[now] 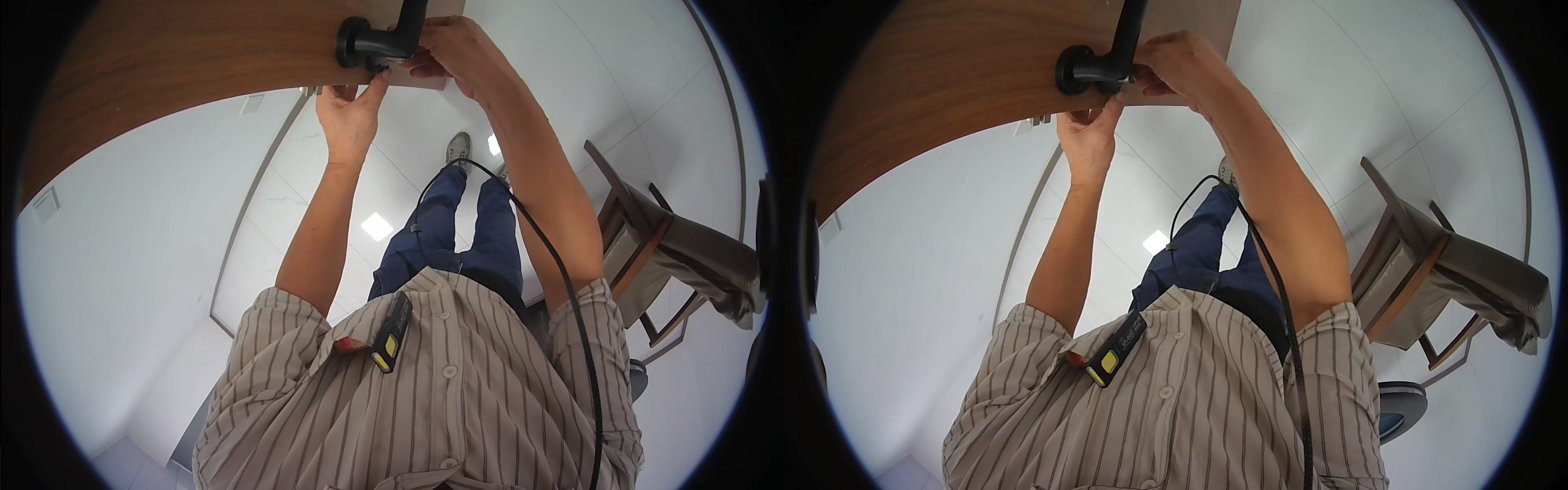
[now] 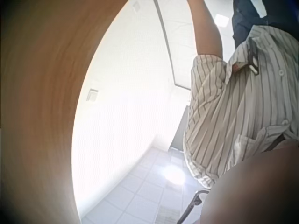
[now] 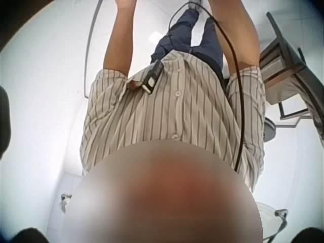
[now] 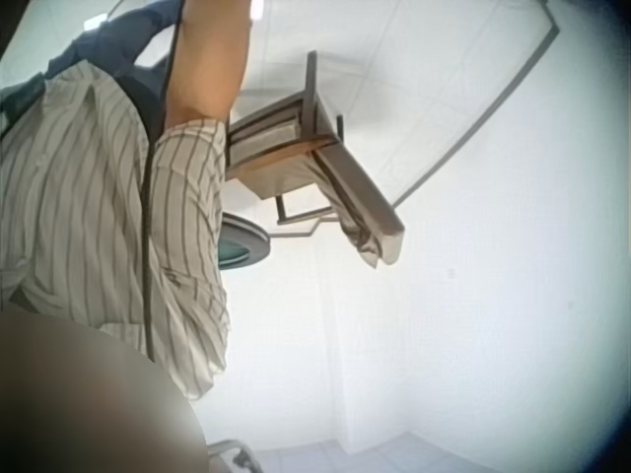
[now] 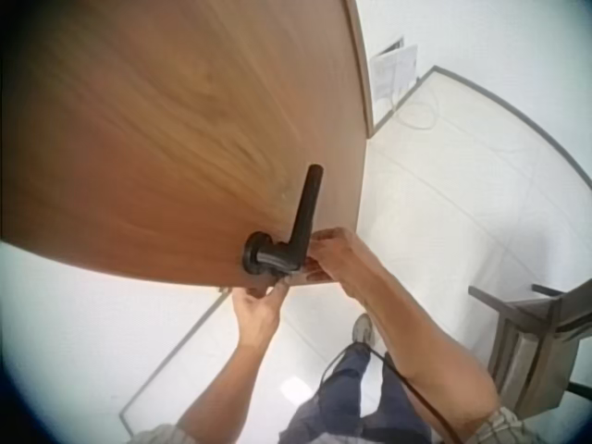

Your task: The person installs a door handle on a wooden door. They align the handle and latch mechanism, then use a cordless drill to drive screws into the door. The person tests the handle and key operation after installation.

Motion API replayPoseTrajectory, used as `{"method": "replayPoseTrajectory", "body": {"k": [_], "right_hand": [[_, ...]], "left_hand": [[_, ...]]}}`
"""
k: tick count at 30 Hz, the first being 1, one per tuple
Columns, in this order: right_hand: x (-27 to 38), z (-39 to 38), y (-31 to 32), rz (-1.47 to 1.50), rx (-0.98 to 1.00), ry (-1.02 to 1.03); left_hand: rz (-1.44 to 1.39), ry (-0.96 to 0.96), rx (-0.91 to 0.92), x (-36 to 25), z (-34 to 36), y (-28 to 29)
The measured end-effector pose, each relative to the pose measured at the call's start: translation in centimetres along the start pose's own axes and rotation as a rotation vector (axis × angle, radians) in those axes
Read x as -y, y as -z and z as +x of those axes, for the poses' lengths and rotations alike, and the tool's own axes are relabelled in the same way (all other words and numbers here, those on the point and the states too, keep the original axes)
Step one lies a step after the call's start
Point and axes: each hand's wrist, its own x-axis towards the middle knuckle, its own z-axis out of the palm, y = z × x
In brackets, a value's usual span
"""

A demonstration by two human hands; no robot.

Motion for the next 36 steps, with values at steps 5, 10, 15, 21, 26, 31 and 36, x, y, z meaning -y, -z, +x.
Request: {"method": "replayPoseTrajectory", "body": {"k": [5,10,15,21,26,31,36], "right_hand": [[0.8,-0.4,0.1,-0.045,0.039,0.047],[0.7,0.1,-0.2,-0.012,0.044,-0.012],[0.4,0.1,-0.5,0.004,0.01,0.001],[0.6,0.2,0.1,-0.069,0.066,0.035],[-0.1,0.0,0.0,-0.052,0.064,0.033],[0.0,-0.1,0.3,-0.012,0.082,0.01],[0.0,-0.1,0.3,-0.023,0.094,0.012]], "left_hand": [[0.032,-0.015,-0.022,-0.1,0.2,0.0],[0.01,0.011,0.002,-0.2,0.4,0.2],[-0.041,0.033,-0.009,-0.3,0.0,0.1],[-0.039,0.034,-0.017,0.0,0.1,0.3],[0.07,0.027,0.029,0.4,0.4,0.9],[0.04,-0.007,0.09,0.3,0.6,1.2],[0.068,-0.015,0.144,0.2,0.7,1.6]]}}
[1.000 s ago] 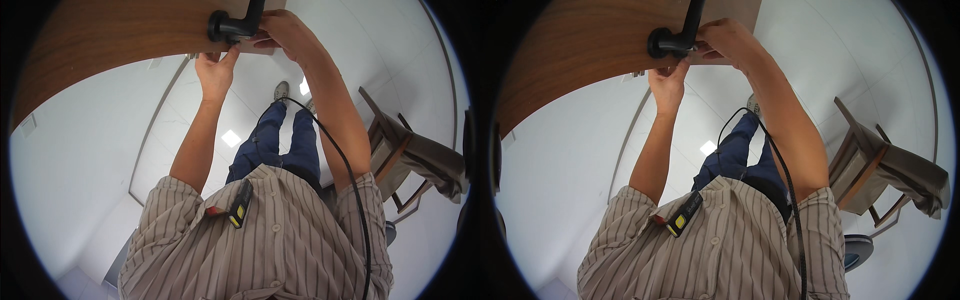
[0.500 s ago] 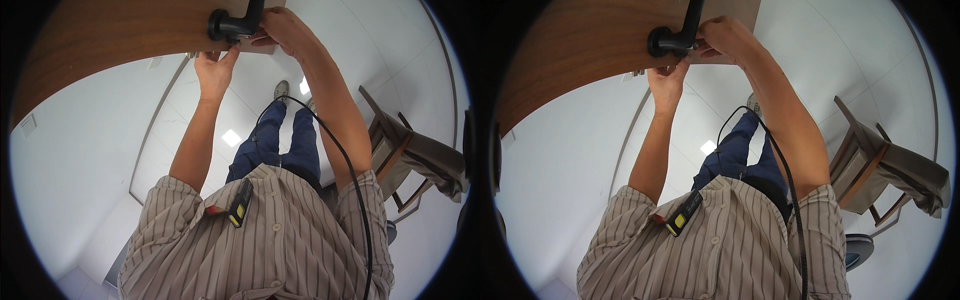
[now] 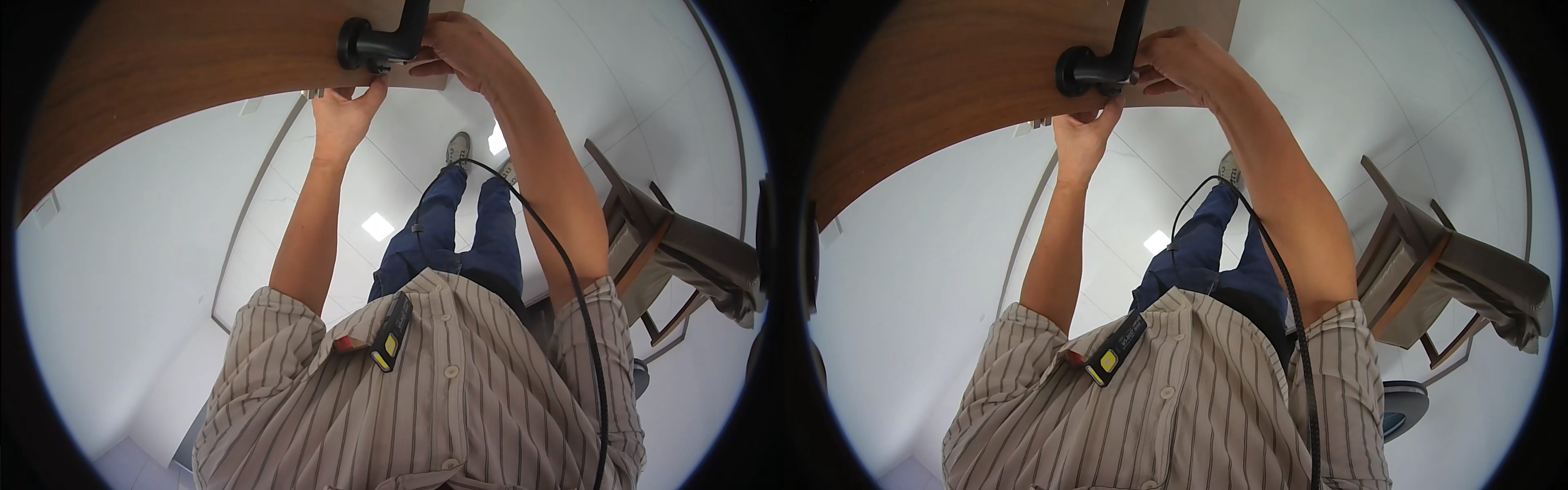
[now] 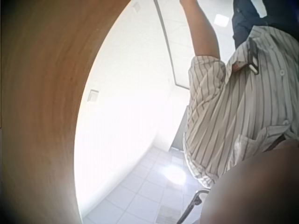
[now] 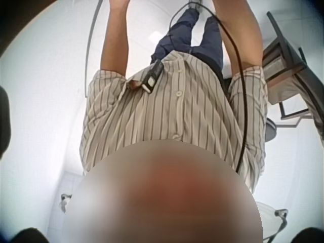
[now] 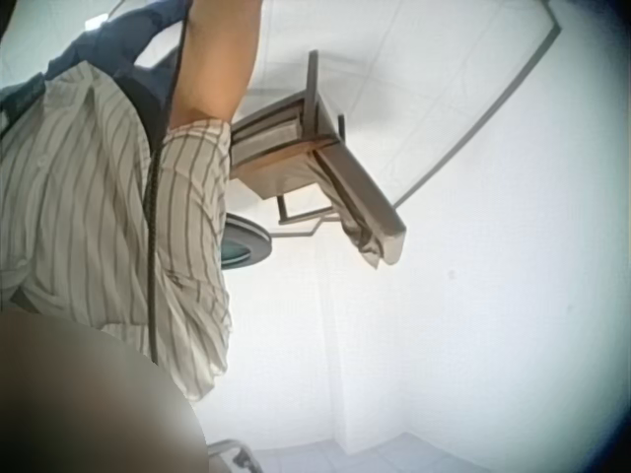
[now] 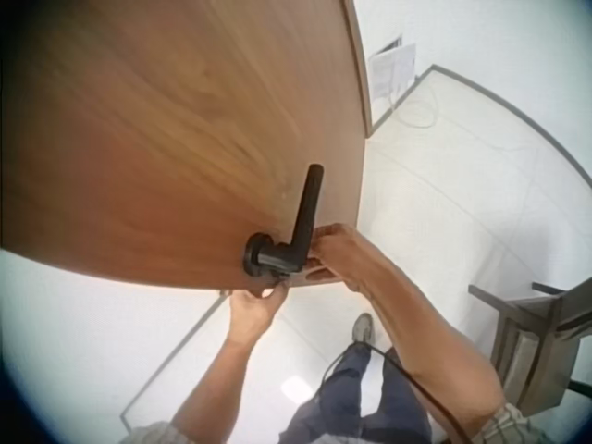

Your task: The person installs a door handle on a wooden door. They align the handle and latch mechanism, then use a cordless drill to drive screws into the door. The person tests the handle and key operation after installation.

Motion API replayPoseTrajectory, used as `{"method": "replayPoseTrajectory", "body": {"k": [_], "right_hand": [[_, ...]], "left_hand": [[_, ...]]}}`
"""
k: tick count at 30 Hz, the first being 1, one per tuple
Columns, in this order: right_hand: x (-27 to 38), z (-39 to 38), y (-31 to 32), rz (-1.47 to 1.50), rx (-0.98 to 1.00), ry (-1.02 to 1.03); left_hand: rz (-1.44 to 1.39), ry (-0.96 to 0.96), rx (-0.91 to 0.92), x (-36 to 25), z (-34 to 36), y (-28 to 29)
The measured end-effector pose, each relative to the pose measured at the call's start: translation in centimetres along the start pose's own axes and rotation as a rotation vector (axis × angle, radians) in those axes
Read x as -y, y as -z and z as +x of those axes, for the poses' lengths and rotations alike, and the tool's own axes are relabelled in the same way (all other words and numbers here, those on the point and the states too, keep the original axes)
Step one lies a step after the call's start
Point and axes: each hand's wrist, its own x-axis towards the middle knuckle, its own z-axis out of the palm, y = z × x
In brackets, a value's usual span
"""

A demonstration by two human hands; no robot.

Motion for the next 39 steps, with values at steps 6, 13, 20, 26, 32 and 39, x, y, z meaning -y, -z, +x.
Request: {"method": "replayPoseTrajectory", "body": {"k": [6,13,20,26,32,39], "right_hand": [[-0.21,0.41,-0.02,0.075,-0.009,-0.039],[-0.15,0.7,0.14,0.045,0.013,-0.106],[-0.52,0.82,-0.15,-0.004,0.045,-0.109],[-0.96,0.77,-0.22,0.104,0.029,-0.097],[-0.72,0.79,-0.15,0.107,0.022,-0.07],[-0.38,0.5,-0.04,0.143,0.014,-0.078]], "left_hand": [[0.009,0.019,-0.023,0.18,-0.16,0.04],[0.047,0.037,-0.022,-0.16,-0.27,0.26],[0.086,0.042,-0.013,-0.45,-0.09,0.55],[0.063,0.057,-0.029,-0.05,-0.21,0.56],[-0.003,0.011,-0.01,0.16,-0.04,0.38],[0.051,0.04,0.008,0.13,-0.22,0.3]]}}
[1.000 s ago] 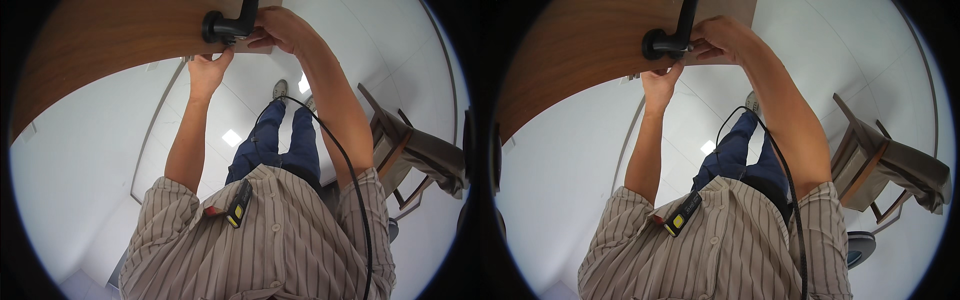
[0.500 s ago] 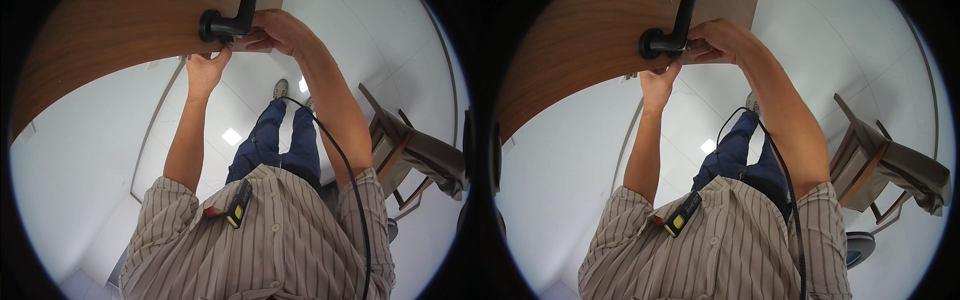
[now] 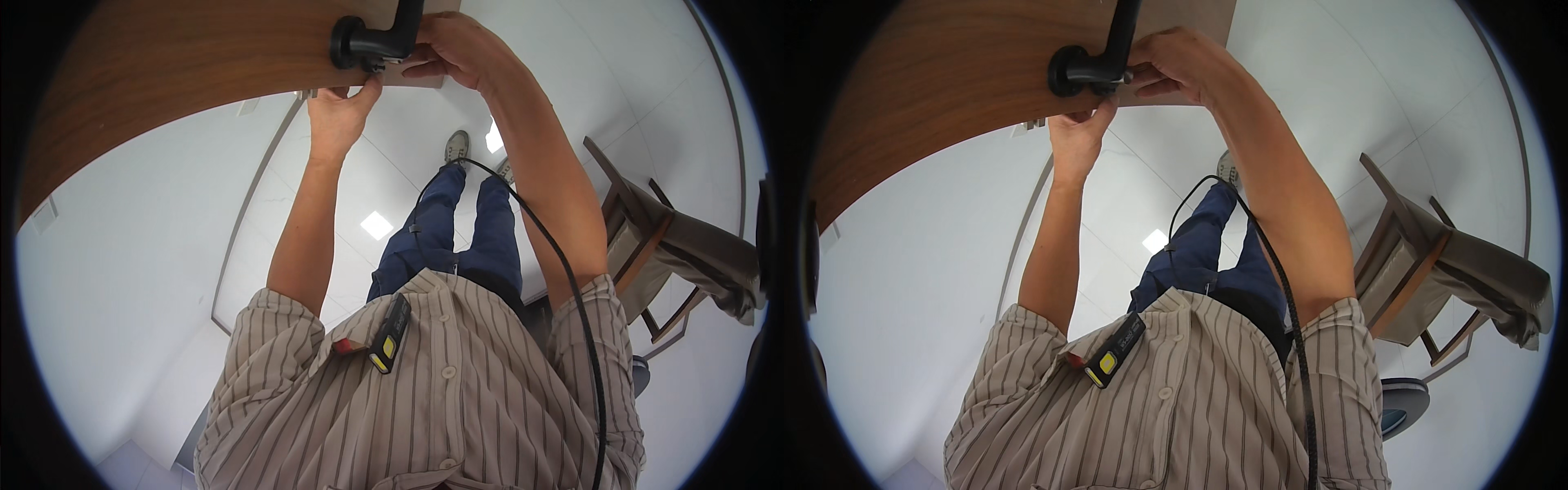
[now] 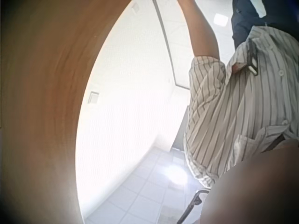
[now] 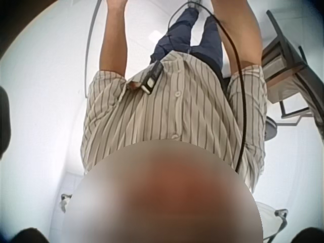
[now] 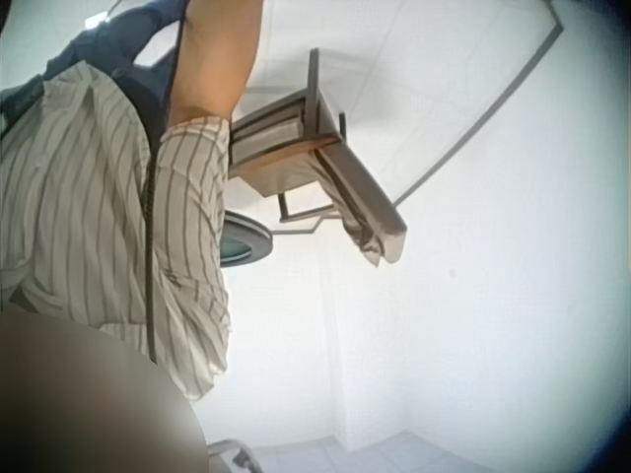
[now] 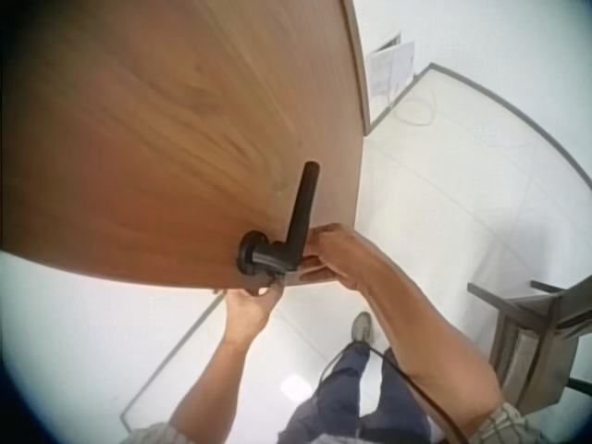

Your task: The person installs a door handle on a wooden door. They align the handle and latch mechanism, then use a cordless drill to drive screws into the door. The person tests the handle and key operation after installation.

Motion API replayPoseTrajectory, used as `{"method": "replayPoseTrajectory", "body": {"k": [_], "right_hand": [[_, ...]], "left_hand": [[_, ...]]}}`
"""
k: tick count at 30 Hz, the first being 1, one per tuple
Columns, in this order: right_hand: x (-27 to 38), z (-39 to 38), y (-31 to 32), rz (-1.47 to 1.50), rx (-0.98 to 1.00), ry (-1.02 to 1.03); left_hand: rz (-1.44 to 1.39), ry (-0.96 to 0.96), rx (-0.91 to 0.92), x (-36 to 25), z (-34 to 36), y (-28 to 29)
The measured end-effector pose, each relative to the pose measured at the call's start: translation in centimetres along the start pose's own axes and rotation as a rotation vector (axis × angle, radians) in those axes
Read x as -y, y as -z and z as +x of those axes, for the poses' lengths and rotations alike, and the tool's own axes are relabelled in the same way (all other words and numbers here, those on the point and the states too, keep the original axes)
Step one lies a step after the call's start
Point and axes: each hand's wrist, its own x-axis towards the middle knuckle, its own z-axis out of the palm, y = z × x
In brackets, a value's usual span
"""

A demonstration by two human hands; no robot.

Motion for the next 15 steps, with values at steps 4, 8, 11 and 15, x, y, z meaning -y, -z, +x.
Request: {"method": "replayPoseTrajectory", "body": {"k": [4,8,11,15], "right_hand": [[0.0,-0.1,0.0,-0.061,0.005,-0.009],[-0.4,0.0,0.2,-0.107,-0.017,0.022],[-0.8,0.1,0.3,-0.084,-0.04,0.035],[-1.2,0.4,0.3,-0.142,-0.042,0.087]], "left_hand": [[0.039,0.026,0.021,0.0,-0.1,0.1],[-0.015,-0.023,0.023,-0.1,0.0,-0.1],[-0.03,-0.028,0.021,-0.1,0.1,-0.3],[-0.026,-0.012,0.023,-0.2,0.1,-0.3]]}}
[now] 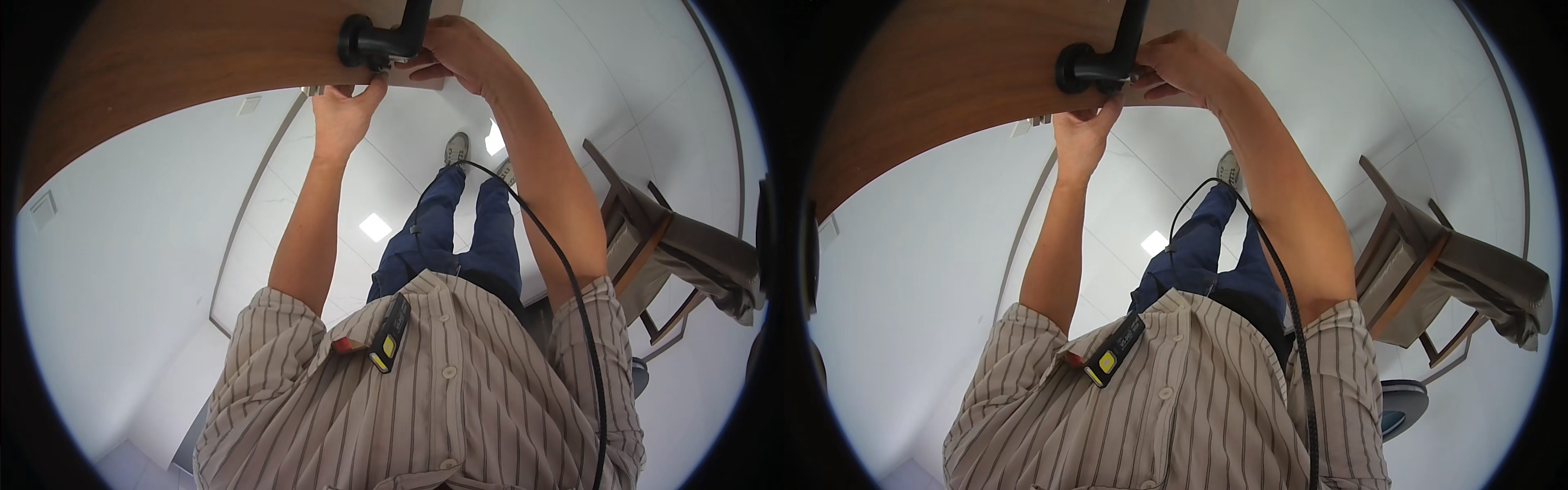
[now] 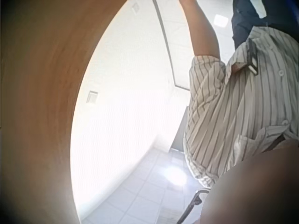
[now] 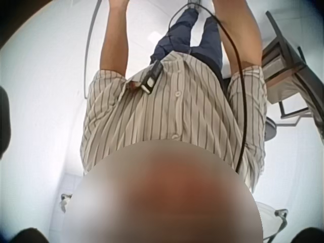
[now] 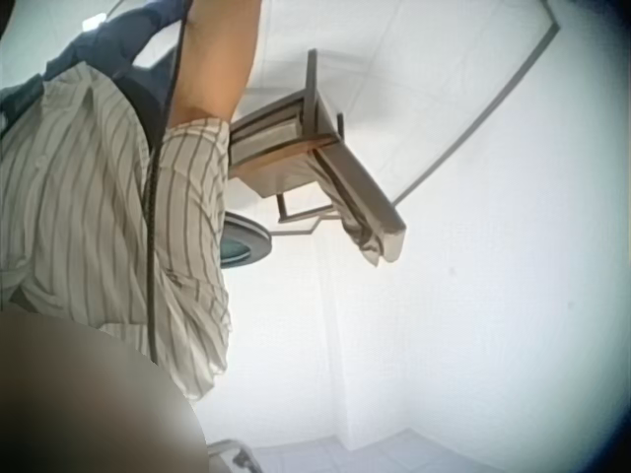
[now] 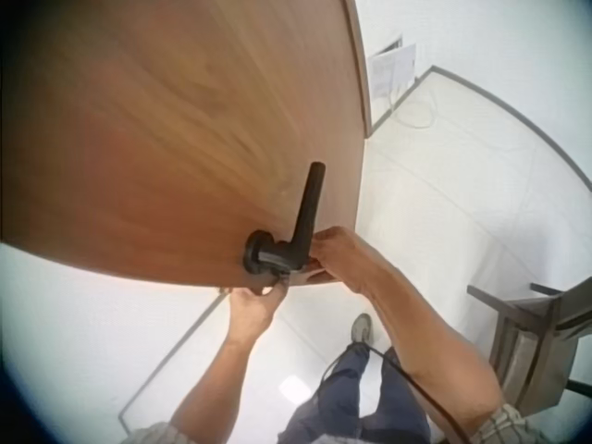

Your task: The person installs a door handle on a wooden door. They align the handle and latch mechanism, then use a cordless drill to drive screws into the door. The person tests the handle and key operation after installation.

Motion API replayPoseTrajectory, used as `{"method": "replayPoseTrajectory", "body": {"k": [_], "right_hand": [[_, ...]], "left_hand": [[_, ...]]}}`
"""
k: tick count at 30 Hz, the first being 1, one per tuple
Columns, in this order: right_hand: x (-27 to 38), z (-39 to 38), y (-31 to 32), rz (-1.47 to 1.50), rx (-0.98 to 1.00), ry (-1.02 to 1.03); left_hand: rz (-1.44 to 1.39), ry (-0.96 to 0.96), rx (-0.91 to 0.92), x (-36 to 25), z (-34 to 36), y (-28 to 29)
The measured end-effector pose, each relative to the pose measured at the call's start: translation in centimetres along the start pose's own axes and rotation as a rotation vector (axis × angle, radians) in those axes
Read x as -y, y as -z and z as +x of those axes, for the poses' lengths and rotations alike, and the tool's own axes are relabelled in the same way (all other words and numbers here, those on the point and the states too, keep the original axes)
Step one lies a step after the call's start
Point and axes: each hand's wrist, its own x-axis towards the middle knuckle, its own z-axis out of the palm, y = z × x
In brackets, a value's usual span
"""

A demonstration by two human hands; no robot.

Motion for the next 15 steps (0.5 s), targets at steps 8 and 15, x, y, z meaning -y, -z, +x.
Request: {"method": "replayPoseTrajectory", "body": {"k": [8,15], "right_hand": [[-0.4,0.06,-0.15,-0.072,0.007,0.064],[0.14,-0.29,-0.2,-0.096,0.036,0.027]], "left_hand": [[-0.063,-0.012,0.003,0.13,0.09,-0.04],[-0.042,0.009,-0.006,0.01,-0.1,-0.09]]}}
